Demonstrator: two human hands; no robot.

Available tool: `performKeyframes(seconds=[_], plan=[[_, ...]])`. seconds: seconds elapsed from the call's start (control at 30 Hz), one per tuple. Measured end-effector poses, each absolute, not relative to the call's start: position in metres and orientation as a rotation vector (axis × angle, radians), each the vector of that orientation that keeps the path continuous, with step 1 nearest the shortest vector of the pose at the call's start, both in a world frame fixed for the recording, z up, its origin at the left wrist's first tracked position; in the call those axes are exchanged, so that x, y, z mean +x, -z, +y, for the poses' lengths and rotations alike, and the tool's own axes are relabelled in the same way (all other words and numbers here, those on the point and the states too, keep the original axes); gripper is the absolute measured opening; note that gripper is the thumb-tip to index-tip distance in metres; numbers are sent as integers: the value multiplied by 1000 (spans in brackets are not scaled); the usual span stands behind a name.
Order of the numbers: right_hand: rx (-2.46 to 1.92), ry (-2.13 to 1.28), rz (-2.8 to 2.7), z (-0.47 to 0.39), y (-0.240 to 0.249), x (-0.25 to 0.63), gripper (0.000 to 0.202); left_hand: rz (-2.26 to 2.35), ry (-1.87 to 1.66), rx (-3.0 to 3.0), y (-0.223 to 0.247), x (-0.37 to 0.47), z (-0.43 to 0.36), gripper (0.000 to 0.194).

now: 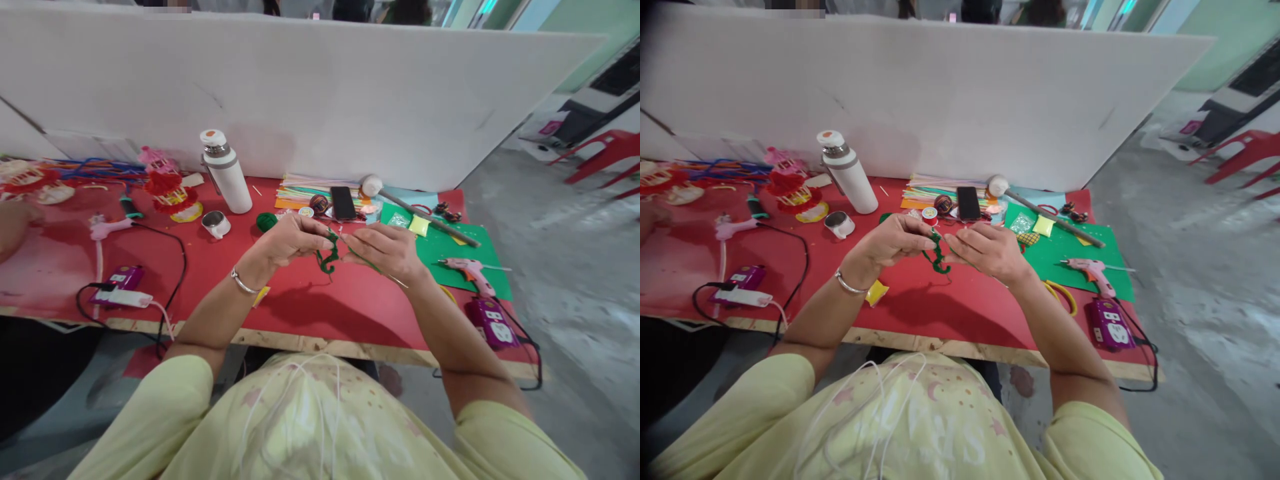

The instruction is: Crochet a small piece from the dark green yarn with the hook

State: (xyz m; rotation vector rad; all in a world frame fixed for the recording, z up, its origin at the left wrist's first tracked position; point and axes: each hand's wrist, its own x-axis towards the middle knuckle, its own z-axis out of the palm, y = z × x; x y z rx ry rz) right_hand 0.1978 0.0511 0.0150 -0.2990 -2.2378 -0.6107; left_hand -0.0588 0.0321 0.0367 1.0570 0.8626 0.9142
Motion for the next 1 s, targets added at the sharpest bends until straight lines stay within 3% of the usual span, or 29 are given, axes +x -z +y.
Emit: performKeyframes(seconds=[0.13,0.63,0.8,0.93,1.0], plan=[[-294,590,-2317,43,-26,200,29,832,-839,1057,-36,-60,34,29],[-344,-21,-2424,21,-51,211,21,800,-697,1123,-38,-65,35,29],[-382,-707,-2403,30,-55,216,22,748,-558,1183,-42,-62,32,26],[-411,-1364,-2063,42,-24,207,43,687,-536,1159,-44,-55,29,23],[-447,-1539,-1756,43,0,195,54,670,-564,1155,-44,-52,27,21]])
